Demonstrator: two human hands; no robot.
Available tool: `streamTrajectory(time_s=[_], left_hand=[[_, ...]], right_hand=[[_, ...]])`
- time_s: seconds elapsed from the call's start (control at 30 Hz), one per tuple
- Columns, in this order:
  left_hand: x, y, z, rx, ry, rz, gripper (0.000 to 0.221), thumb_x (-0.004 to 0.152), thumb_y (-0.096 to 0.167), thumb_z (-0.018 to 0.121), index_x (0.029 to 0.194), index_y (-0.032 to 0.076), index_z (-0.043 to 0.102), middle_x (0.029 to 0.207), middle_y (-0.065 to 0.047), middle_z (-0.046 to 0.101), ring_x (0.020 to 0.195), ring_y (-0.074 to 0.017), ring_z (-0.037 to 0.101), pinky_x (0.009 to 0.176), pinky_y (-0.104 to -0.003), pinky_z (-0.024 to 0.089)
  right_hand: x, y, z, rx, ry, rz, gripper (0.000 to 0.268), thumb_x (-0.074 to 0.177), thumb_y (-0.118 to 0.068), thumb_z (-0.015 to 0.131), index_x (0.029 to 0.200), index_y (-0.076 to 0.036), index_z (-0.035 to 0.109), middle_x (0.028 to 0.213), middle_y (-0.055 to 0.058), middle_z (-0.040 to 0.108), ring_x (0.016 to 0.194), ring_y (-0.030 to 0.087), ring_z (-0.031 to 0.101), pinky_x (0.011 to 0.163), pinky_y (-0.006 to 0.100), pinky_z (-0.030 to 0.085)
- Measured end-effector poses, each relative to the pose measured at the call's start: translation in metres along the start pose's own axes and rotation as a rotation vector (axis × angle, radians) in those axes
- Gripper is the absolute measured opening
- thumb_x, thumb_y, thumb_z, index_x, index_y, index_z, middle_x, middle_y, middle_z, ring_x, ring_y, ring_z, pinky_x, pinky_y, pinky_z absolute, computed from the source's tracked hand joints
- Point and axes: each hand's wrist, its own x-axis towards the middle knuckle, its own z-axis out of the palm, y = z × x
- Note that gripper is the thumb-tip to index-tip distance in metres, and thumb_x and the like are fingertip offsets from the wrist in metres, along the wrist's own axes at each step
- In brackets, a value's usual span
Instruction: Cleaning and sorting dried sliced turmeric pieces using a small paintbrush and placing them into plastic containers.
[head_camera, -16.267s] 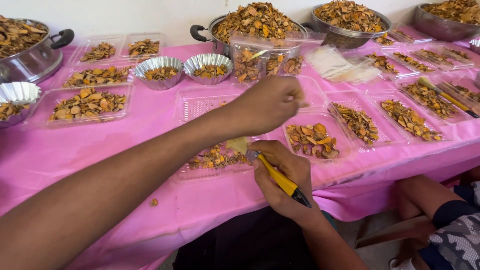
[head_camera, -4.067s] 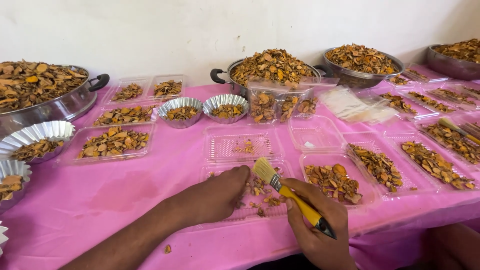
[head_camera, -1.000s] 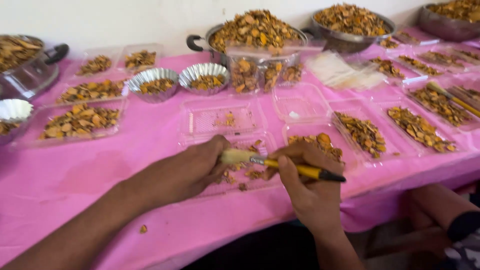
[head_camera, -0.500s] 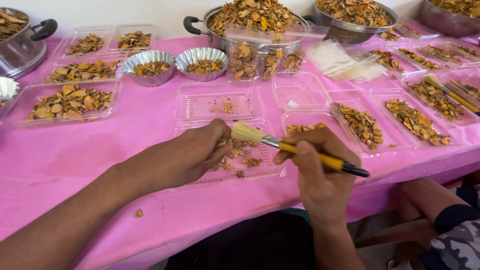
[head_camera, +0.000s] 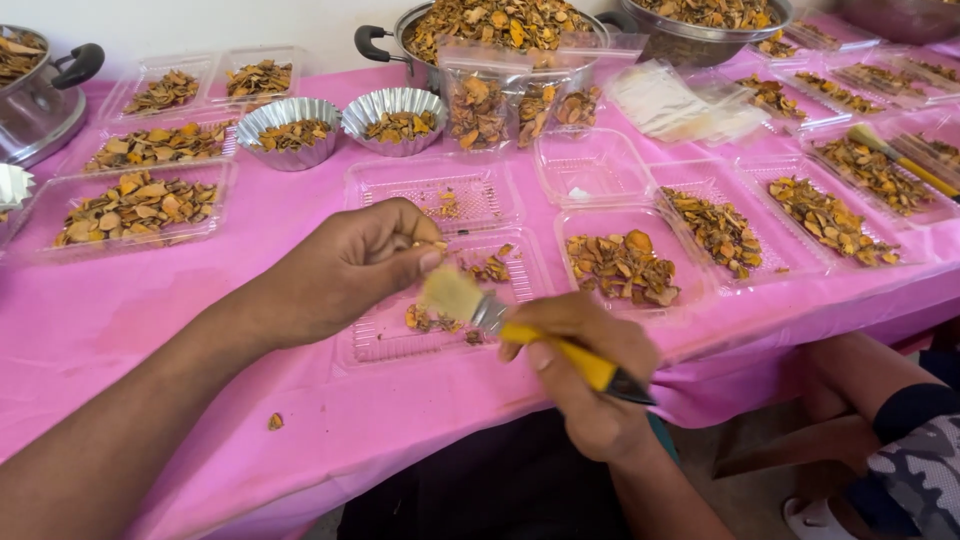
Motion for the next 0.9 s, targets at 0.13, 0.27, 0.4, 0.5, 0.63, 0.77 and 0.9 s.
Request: streamTrajectory(time_s=[0.13, 0.27, 0.4, 0.5, 0.63, 0.77, 0.9], left_hand=[[0.002, -0.006, -0.004, 0.031, 0.056, -0.081, 0.017, 0.100, 0.024, 0.063, 0.103, 0.007, 0.065, 0.089, 0.000, 0.061, 0.081, -0.0091, 0.055, 0.071, -0.025, 0.044], [0.003, -0.007, -0.004, 0.015, 0.042, -0.102, 0.016, 0.099, 0.021, 0.065, 0.104, 0.007, 0.067, 0.092, 0.000, 0.064, 0.084, -0.0090, 0.056, 0.075, -0.024, 0.045], [0.004, 0.000, -0.005, 0.035, 0.044, -0.092, 0.020, 0.099, 0.025, 0.064, 0.102, 0.006, 0.069, 0.087, 0.000, 0.062, 0.078, -0.0097, 0.055, 0.070, -0.024, 0.044], [0.017, 0.010, -0.002, 0.148, 0.097, -0.116, 0.016, 0.101, 0.024, 0.063, 0.102, 0.009, 0.068, 0.086, 0.001, 0.061, 0.077, -0.0096, 0.055, 0.069, -0.025, 0.045], [0.053, 0.035, 0.016, 0.484, 0.069, -0.112, 0.024, 0.102, 0.036, 0.055, 0.103, 0.015, 0.065, 0.100, 0.000, 0.067, 0.094, -0.0148, 0.065, 0.084, -0.033, 0.052], [0.098, 0.067, 0.049, 0.526, -0.105, -0.261, 0.027, 0.104, 0.032, 0.051, 0.116, 0.013, 0.065, 0.116, -0.003, 0.069, 0.099, -0.0152, 0.068, 0.087, -0.030, 0.057], [0.141, 0.059, 0.076, 0.591, -0.248, -0.105, 0.029, 0.103, 0.038, 0.055, 0.099, 0.011, 0.065, 0.100, -0.002, 0.067, 0.082, -0.0147, 0.058, 0.073, -0.033, 0.047]], right_hand=[[-0.002, 0.009, 0.000, -0.043, 0.043, -0.178, 0.021, 0.099, -0.011, 0.056, 0.113, 0.002, 0.065, 0.094, 0.015, 0.074, 0.073, 0.023, 0.080, 0.063, 0.027, 0.067], [-0.006, 0.004, -0.004, -0.141, 0.099, -0.151, 0.026, 0.096, -0.012, 0.057, 0.119, -0.001, 0.062, 0.103, 0.013, 0.074, 0.086, 0.022, 0.080, 0.073, 0.026, 0.065], [-0.007, 0.002, -0.009, -0.094, -0.208, 0.037, 0.026, 0.097, -0.014, 0.056, 0.115, -0.001, 0.069, 0.105, 0.013, 0.076, 0.087, 0.019, 0.079, 0.081, 0.026, 0.063], [-0.007, 0.000, -0.007, -0.046, -0.164, 0.034, 0.026, 0.097, -0.012, 0.055, 0.116, 0.002, 0.068, 0.100, 0.013, 0.076, 0.086, 0.019, 0.077, 0.081, 0.027, 0.062], [-0.007, 0.002, -0.002, -0.128, -0.164, -0.043, 0.026, 0.097, -0.008, 0.055, 0.117, 0.004, 0.067, 0.107, 0.015, 0.074, 0.086, 0.021, 0.079, 0.079, 0.026, 0.064], [-0.004, -0.002, 0.001, -0.197, -0.186, -0.110, 0.026, 0.098, -0.009, 0.054, 0.117, 0.003, 0.066, 0.095, 0.012, 0.074, 0.083, 0.019, 0.077, 0.080, 0.027, 0.062], [-0.006, -0.002, 0.001, -0.216, -0.180, -0.089, 0.027, 0.096, -0.010, 0.056, 0.116, 0.004, 0.066, 0.093, 0.012, 0.075, 0.080, 0.019, 0.077, 0.077, 0.027, 0.063]])
